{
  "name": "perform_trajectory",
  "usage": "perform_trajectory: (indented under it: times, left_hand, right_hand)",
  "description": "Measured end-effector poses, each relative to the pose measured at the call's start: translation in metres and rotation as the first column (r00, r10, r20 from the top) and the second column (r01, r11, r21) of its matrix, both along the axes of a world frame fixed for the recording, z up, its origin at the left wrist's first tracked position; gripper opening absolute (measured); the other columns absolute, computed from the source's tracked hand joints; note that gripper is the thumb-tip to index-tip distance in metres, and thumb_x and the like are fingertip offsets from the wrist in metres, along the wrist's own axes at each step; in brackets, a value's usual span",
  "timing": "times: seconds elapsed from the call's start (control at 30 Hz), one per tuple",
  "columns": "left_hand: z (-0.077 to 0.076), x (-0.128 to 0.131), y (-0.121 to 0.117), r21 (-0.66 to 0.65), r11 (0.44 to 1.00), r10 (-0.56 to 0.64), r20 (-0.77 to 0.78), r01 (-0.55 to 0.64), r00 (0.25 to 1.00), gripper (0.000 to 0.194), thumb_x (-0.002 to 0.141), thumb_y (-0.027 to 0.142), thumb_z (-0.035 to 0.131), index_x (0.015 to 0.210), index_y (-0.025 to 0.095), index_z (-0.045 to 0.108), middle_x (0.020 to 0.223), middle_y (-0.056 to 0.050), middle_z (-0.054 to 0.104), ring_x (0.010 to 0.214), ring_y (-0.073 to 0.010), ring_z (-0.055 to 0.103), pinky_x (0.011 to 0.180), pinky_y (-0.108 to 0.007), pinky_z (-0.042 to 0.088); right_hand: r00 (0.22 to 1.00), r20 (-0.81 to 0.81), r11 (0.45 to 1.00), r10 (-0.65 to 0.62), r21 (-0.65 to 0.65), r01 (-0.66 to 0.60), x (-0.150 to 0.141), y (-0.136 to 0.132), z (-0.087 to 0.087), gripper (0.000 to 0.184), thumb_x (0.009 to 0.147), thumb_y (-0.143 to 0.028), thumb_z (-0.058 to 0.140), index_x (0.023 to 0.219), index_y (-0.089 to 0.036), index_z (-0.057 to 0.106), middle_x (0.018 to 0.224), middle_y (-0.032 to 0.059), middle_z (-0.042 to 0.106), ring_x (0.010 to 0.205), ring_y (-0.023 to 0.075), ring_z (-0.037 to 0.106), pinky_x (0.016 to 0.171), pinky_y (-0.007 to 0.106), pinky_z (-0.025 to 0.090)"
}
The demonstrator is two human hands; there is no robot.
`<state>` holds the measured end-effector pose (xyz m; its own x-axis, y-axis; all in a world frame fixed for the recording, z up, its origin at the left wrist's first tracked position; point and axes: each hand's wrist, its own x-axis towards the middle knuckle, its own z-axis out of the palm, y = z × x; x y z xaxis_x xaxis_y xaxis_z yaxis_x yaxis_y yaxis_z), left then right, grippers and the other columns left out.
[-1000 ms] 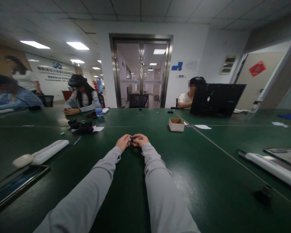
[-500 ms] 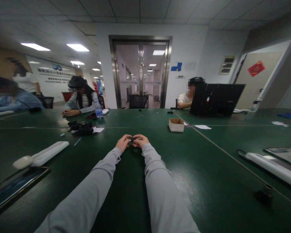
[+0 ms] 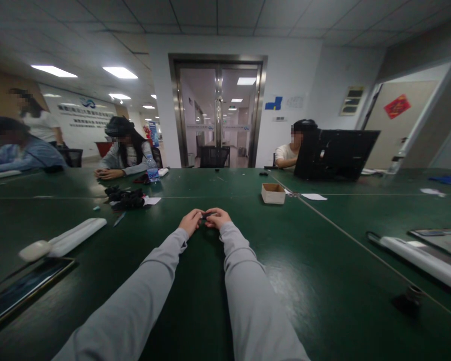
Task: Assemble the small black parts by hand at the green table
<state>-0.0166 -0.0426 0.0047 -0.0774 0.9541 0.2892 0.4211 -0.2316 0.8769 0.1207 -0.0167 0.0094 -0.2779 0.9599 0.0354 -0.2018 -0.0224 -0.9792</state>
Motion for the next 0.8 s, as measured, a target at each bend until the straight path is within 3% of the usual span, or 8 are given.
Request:
perform_trajectory:
  times: [0.17,0.57,0.8]
  left_hand:
    - [-0.0014,-0.0013,0.0019,-0.014,0.999,-0.041,0.035,0.042,0.999,0.022,0.074,0.024,0.042,0.089,0.02,0.058,0.059,0.003,0.051,0.045,-0.0056,0.044,0.044,-0.016,0.037]
    - [-0.0064,-0.0035,0.0054,0.021,0.999,-0.03,-0.036,0.03,0.999,0.029,0.079,0.035,0.037,0.089,0.019,0.059,0.052,0.004,0.048,0.043,-0.0067,0.044,0.045,-0.018,0.036]
    - [-0.0071,-0.0025,0.006,0.022,0.999,-0.042,-0.006,0.042,0.999,0.022,0.074,0.031,0.047,0.089,0.019,0.058,0.065,0.002,0.055,0.043,-0.0046,0.045,0.045,-0.017,0.038]
  right_hand:
    - [1.0,0.007,1.0,-0.002,-0.007,0.002,-0.0003,-0.0008,0.0006,0.024,0.059,0.0,0.058,0.078,-0.014,0.057,0.049,-0.0041,0.055,0.045,0.01,0.058,0.041,0.016,0.049]
    - [1.0,0.022,1.0,-0.007,-0.009,0.007,-0.0013,0.0016,-0.001,0.023,0.06,0.001,0.057,0.078,-0.014,0.056,0.054,-0.0024,0.058,0.045,0.0097,0.059,0.042,0.016,0.049]
    - [1.0,0.013,1.0,-0.006,-0.009,0.006,-0.0007,0.0013,-0.001,0.023,0.061,0.0,0.057,0.078,-0.014,0.056,0.05,-0.0034,0.056,0.046,0.0099,0.059,0.041,0.016,0.049]
